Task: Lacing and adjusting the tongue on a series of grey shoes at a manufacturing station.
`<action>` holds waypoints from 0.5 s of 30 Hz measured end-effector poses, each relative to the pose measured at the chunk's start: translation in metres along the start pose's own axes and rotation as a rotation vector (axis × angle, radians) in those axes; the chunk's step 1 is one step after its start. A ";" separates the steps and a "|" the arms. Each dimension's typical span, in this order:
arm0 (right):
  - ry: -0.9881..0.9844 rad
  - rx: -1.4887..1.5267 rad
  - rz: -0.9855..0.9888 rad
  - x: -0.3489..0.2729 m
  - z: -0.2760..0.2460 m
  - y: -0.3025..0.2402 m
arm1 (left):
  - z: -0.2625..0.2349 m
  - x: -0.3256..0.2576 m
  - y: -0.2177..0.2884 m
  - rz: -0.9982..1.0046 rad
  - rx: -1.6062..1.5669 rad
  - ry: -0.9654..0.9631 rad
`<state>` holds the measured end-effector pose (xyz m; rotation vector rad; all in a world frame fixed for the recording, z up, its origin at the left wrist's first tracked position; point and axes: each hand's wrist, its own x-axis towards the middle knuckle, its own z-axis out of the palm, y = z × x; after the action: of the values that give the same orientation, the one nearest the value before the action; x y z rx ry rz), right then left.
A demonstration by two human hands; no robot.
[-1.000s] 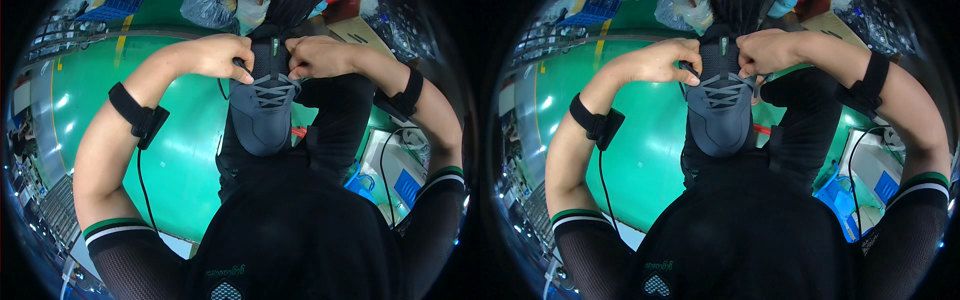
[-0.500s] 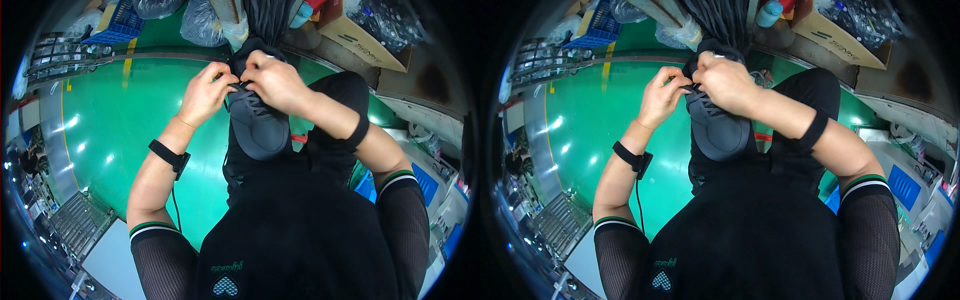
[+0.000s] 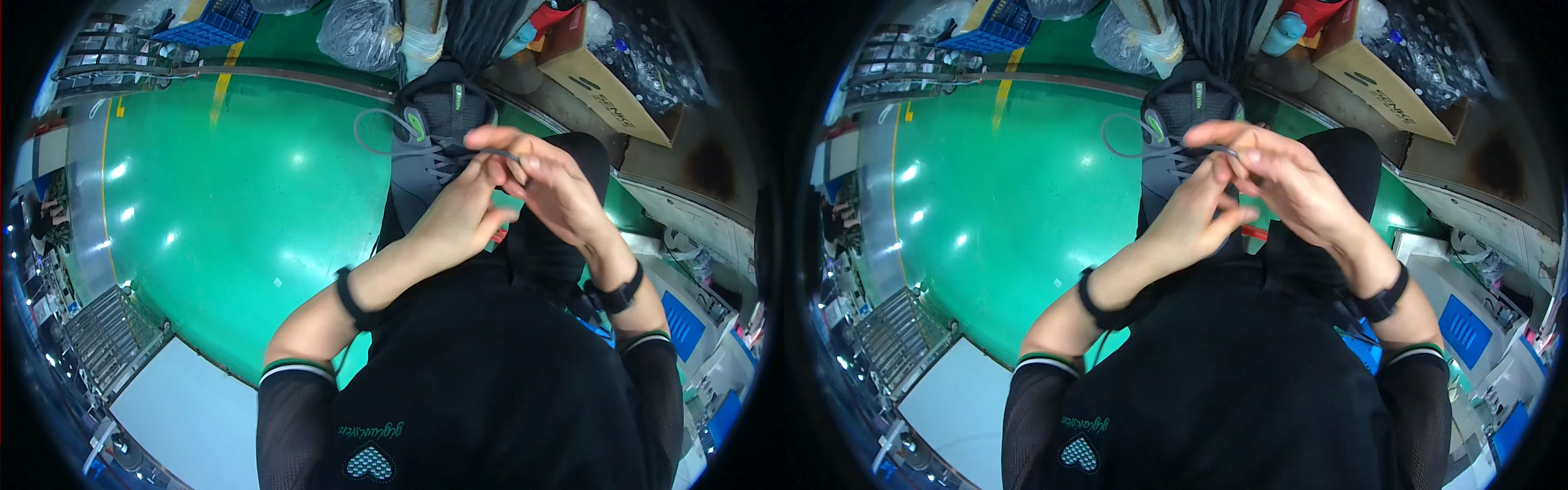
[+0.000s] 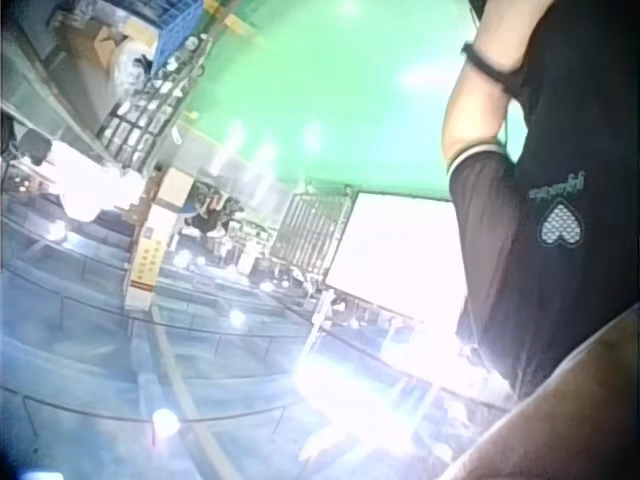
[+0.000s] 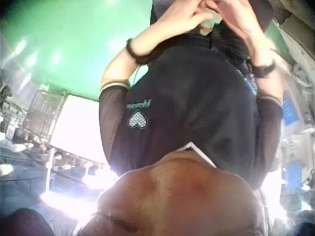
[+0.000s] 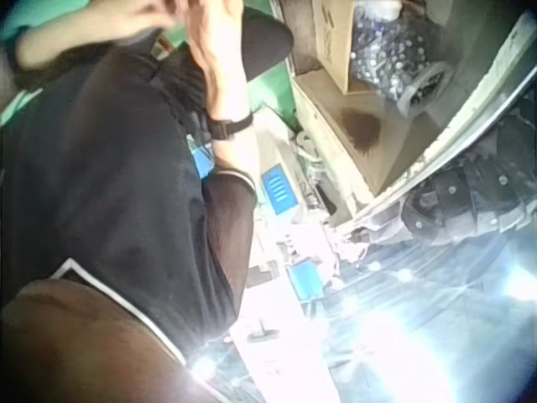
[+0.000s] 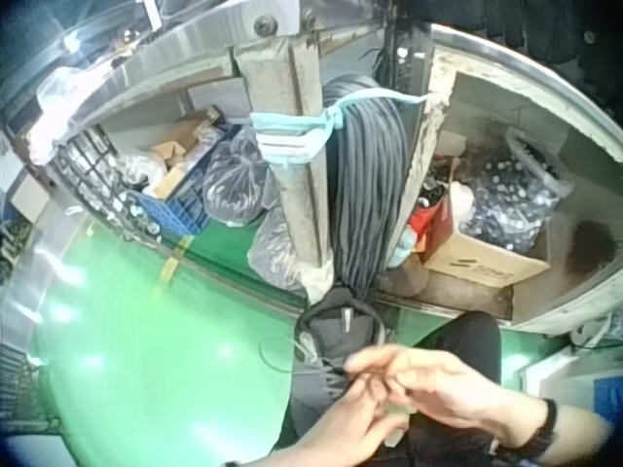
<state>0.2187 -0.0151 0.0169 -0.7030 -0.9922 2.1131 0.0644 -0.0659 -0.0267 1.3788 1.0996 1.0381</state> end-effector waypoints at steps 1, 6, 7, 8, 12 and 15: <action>-0.002 0.062 -0.038 0.006 -0.001 0.005 | 0.000 0.011 -0.015 0.032 -0.057 -0.008; 0.545 0.300 -0.144 -0.071 -0.178 -0.023 | -0.112 0.020 -0.004 -0.165 0.069 0.275; 0.570 0.286 -0.269 -0.095 -0.204 -0.026 | -0.160 0.015 -0.020 -0.191 -0.177 0.417; 0.577 0.298 -0.267 -0.089 -0.190 -0.020 | -0.191 0.006 -0.034 -0.295 -0.037 0.547; 0.630 -0.339 -0.129 -0.017 -0.081 0.015 | -0.155 0.010 -0.050 -0.393 0.999 0.500; 0.491 -0.503 -0.036 0.019 -0.057 0.037 | -0.120 0.034 -0.043 0.468 1.323 0.315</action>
<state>0.2342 0.0074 -0.0484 -1.3584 -1.2384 1.5404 -0.0490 -0.0072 -0.0586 2.6641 1.9001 0.8232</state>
